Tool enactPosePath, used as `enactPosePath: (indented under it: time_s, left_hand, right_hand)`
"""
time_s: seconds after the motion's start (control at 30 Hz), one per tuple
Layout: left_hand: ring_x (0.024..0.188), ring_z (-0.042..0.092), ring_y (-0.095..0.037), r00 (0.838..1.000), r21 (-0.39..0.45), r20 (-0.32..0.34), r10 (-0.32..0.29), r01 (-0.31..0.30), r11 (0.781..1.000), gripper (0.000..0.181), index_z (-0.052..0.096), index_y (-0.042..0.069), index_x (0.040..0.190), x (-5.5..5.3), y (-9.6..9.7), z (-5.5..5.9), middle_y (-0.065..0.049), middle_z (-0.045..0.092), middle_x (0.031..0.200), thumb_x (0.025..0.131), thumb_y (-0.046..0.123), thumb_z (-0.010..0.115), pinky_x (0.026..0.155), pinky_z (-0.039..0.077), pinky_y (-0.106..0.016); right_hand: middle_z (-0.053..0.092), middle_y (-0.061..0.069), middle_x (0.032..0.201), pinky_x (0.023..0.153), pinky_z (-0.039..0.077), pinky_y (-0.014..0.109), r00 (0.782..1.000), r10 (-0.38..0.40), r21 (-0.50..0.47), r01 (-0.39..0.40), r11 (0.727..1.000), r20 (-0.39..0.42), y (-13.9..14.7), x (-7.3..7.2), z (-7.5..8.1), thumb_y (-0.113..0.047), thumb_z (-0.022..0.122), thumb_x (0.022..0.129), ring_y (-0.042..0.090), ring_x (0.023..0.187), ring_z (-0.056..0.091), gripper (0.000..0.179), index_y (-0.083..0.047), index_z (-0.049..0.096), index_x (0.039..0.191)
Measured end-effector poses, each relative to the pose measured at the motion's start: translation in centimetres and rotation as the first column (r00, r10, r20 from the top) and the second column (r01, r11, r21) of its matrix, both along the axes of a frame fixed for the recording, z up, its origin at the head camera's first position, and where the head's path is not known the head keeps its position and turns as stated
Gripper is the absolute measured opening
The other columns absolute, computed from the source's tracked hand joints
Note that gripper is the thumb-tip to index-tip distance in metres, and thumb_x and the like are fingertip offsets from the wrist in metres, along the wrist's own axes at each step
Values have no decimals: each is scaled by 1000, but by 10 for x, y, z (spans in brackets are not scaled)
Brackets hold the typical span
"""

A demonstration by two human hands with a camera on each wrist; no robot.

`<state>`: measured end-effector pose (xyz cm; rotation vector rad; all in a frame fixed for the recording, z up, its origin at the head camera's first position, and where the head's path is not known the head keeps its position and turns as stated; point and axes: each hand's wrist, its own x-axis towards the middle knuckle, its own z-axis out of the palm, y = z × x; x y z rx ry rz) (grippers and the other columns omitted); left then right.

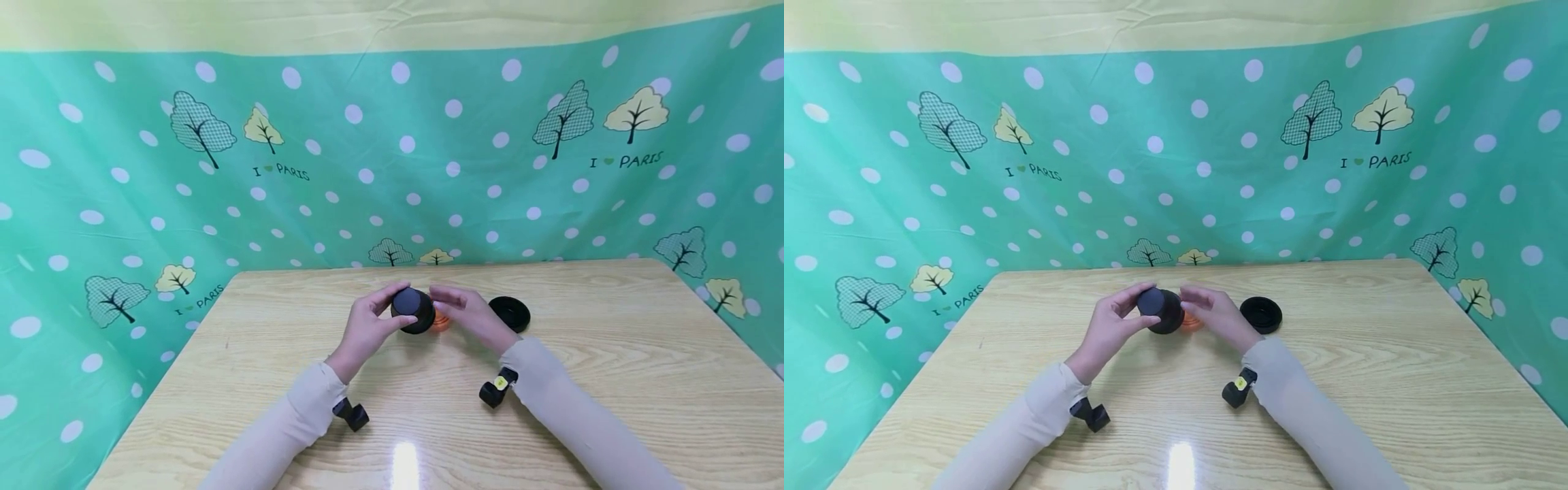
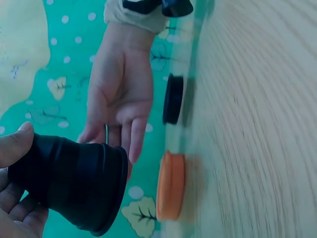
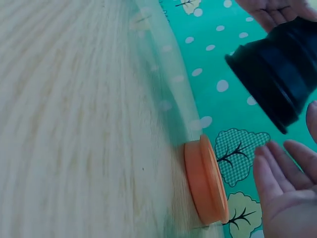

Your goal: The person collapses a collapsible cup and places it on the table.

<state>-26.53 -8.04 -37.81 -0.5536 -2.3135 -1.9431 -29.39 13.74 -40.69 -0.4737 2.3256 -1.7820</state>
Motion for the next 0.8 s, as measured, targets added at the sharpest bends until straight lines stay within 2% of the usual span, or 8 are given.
enactPosePath:
  time_s: [0.2,0.3,0.37,0.5,0.6,0.67,0.8]
  left_hand:
    - [119,54,-14,995,-60,-87,-57,52,997,52,63,13,124,8,8,2,-2,62,124,75,9,80,105,38,-35]
    - [118,56,-15,989,-86,-126,-77,66,994,52,63,13,124,11,12,4,-4,63,124,75,8,80,105,39,-36]
    - [118,55,-15,989,-97,-125,-85,73,993,52,63,12,124,14,13,7,-4,62,124,75,7,79,105,39,-35]
    - [120,54,-20,988,-121,-119,-97,82,989,54,60,6,127,23,16,20,-10,60,127,76,2,77,105,39,-36]
    - [121,53,-24,984,-155,-142,-111,88,984,54,58,1,127,30,17,30,-14,59,127,76,-1,76,104,40,-38]
    - [121,53,-25,979,-174,-159,-127,98,980,54,58,1,127,28,16,28,-14,59,128,76,0,76,104,40,-38]
    - [124,50,-20,973,-204,-163,-161,127,971,57,58,9,130,16,12,14,-8,57,131,77,7,77,106,37,-37]
  right_hand:
    - [53,15,135,97,46,38,997,54,-105,-47,993,61,6,3,0,-30,57,95,20,111,59,48,-5,49,136]
    - [50,19,136,91,49,31,991,79,-213,-54,976,109,9,3,-1,-23,55,97,13,105,61,47,1,47,136]
    - [50,21,135,87,51,27,986,99,-280,-58,958,133,10,3,-2,-20,54,97,10,101,62,49,7,43,137]
    - [59,12,126,81,54,25,973,131,-383,-50,923,189,10,4,-1,-16,55,96,12,96,64,50,10,41,136]
    - [62,3,118,81,54,26,964,167,-433,-62,899,209,11,4,-2,-13,54,97,13,96,64,47,9,42,136]
    - [62,1,117,82,54,27,960,179,-464,-61,884,214,12,3,-2,-12,54,97,13,98,64,44,7,44,135]
    - [62,-1,116,87,52,29,962,180,-511,-51,858,206,15,2,-2,-8,52,97,12,103,62,40,5,46,134]
